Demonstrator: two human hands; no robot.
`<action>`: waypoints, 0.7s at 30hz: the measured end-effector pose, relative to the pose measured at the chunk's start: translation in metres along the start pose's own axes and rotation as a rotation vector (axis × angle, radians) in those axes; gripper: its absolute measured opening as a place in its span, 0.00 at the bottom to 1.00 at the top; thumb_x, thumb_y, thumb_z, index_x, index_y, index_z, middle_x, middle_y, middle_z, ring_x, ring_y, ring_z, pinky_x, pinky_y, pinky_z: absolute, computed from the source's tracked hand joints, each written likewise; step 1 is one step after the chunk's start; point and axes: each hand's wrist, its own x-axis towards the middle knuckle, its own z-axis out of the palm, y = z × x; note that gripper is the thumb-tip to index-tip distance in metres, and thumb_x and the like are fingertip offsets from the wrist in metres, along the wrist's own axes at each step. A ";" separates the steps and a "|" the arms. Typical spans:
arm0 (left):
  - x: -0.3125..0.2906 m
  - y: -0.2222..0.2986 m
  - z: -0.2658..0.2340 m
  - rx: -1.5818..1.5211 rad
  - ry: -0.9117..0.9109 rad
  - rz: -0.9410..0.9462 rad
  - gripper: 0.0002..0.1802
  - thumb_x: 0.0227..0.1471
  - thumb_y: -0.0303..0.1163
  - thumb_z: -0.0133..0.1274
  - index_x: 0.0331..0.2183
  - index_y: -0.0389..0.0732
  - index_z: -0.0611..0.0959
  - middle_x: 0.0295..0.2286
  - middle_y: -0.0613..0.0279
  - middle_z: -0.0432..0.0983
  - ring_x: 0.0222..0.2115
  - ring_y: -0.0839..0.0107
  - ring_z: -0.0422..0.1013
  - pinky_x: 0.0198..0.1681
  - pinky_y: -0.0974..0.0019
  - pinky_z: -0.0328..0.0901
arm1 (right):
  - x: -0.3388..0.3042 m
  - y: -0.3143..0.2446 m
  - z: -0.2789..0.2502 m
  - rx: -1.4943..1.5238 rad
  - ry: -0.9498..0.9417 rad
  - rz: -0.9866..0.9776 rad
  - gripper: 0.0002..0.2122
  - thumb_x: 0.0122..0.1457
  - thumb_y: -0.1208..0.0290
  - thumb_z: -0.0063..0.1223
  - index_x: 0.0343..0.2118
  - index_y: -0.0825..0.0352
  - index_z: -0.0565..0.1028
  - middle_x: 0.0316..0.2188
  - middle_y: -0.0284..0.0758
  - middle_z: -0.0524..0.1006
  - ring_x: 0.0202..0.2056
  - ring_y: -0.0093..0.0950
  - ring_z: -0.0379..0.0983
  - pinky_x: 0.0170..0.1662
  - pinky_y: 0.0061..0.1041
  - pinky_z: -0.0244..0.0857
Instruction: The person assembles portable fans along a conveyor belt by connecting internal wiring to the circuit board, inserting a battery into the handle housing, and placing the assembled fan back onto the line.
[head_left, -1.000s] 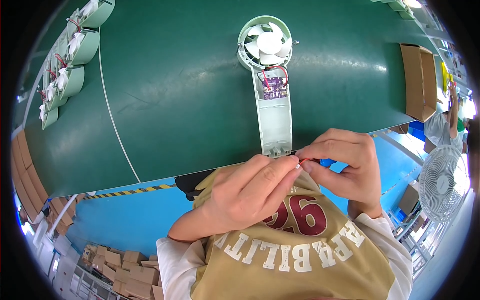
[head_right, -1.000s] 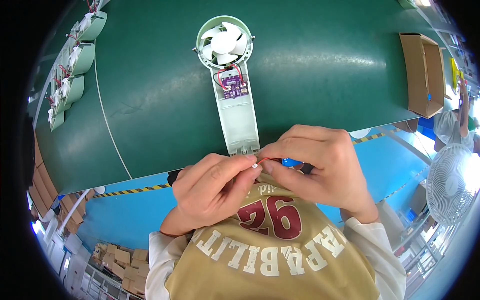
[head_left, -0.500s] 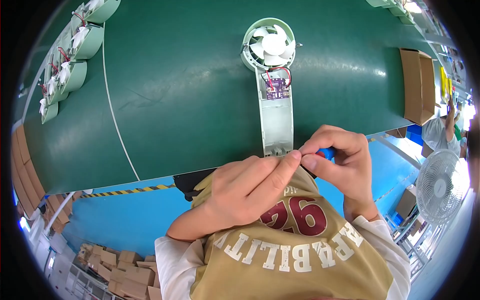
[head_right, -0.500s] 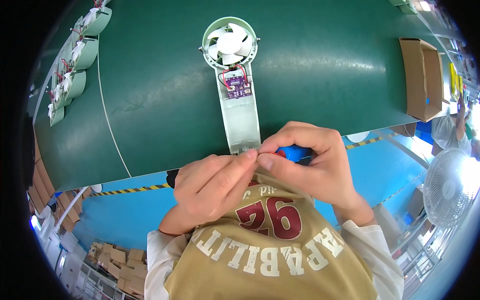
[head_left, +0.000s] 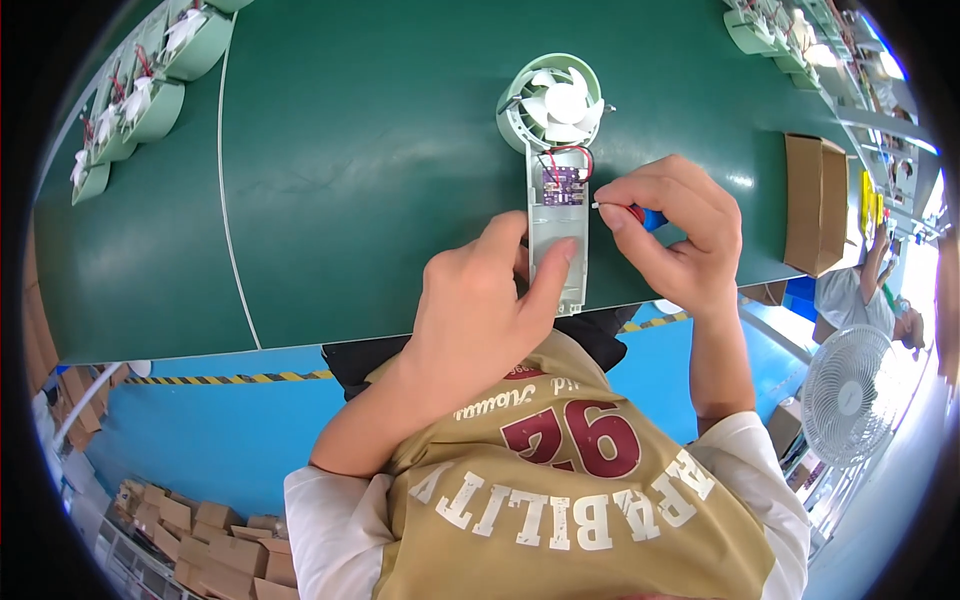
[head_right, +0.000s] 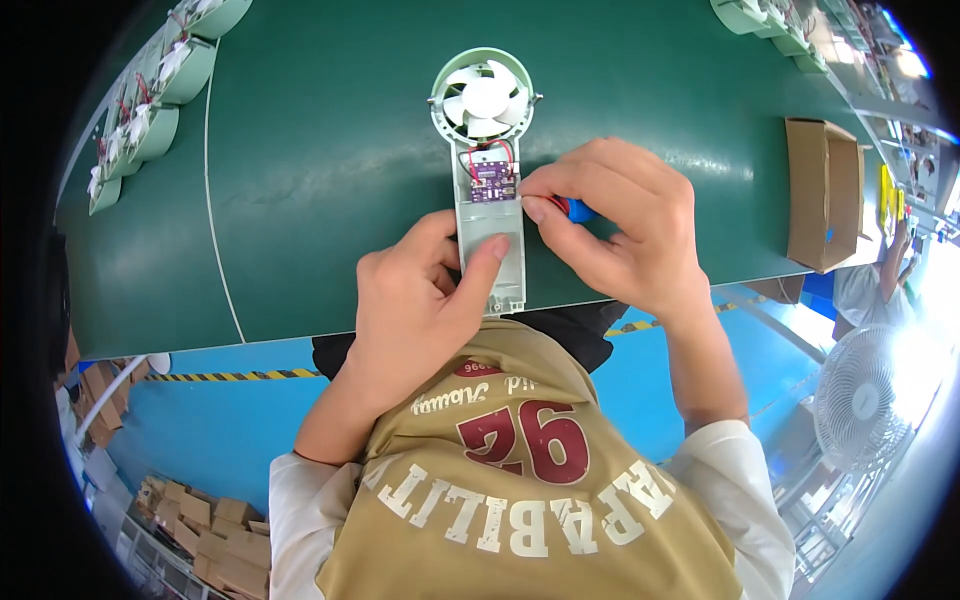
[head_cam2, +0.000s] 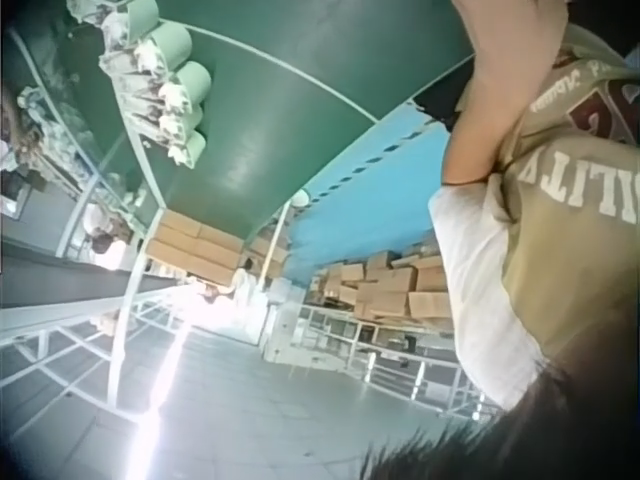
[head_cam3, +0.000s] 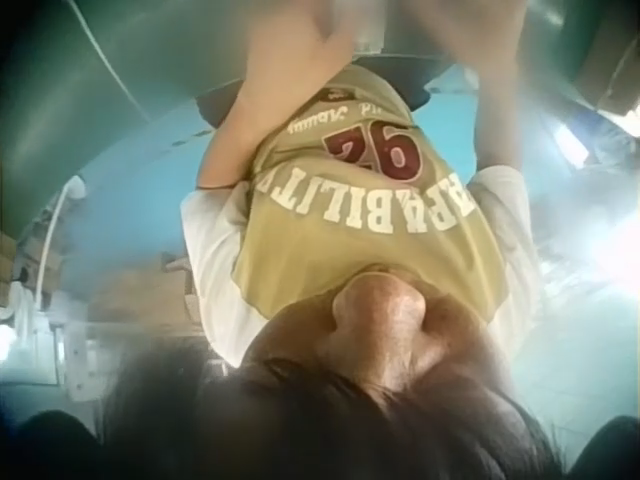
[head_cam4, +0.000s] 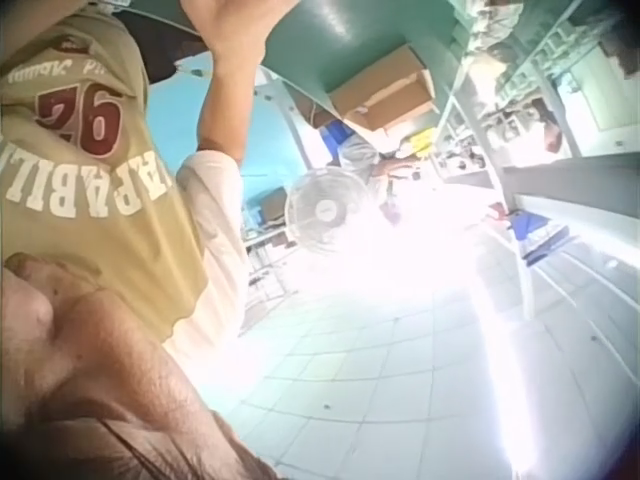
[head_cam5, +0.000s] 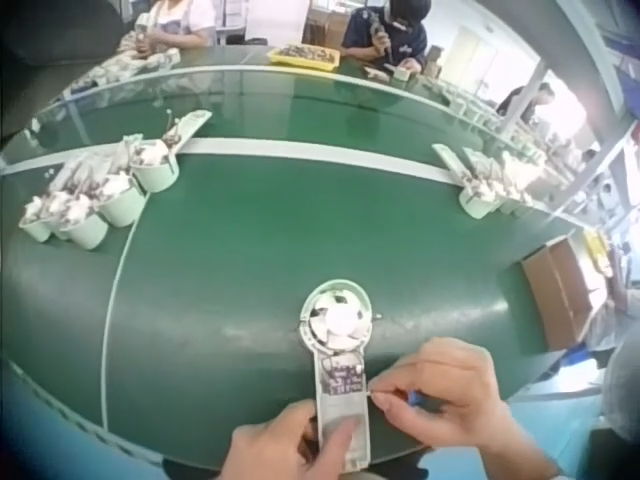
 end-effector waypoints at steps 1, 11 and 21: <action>0.000 0.000 0.000 -0.008 0.014 -0.003 0.12 0.54 0.31 0.60 0.31 0.33 0.76 0.16 0.54 0.75 0.15 0.57 0.74 0.18 0.60 0.66 | 0.001 0.001 0.001 0.000 -0.012 -0.011 0.07 0.45 0.83 0.63 0.29 0.69 0.81 0.25 0.34 0.79 0.26 0.24 0.72 0.28 0.21 0.63; 0.002 -0.006 0.002 -0.040 -0.007 0.040 0.13 0.57 0.32 0.56 0.28 0.32 0.74 0.16 0.49 0.74 0.16 0.52 0.73 0.19 0.55 0.66 | 0.002 0.009 0.009 -0.192 -0.003 -0.180 0.09 0.42 0.83 0.65 0.29 0.68 0.81 0.26 0.33 0.80 0.24 0.25 0.72 0.26 0.22 0.64; 0.001 -0.009 0.001 0.037 -0.007 0.121 0.13 0.58 0.31 0.54 0.27 0.33 0.72 0.16 0.47 0.74 0.15 0.50 0.72 0.18 0.53 0.66 | 0.006 -0.002 0.008 -0.360 0.001 -0.270 0.10 0.39 0.83 0.66 0.27 0.67 0.80 0.24 0.32 0.79 0.23 0.27 0.72 0.25 0.23 0.64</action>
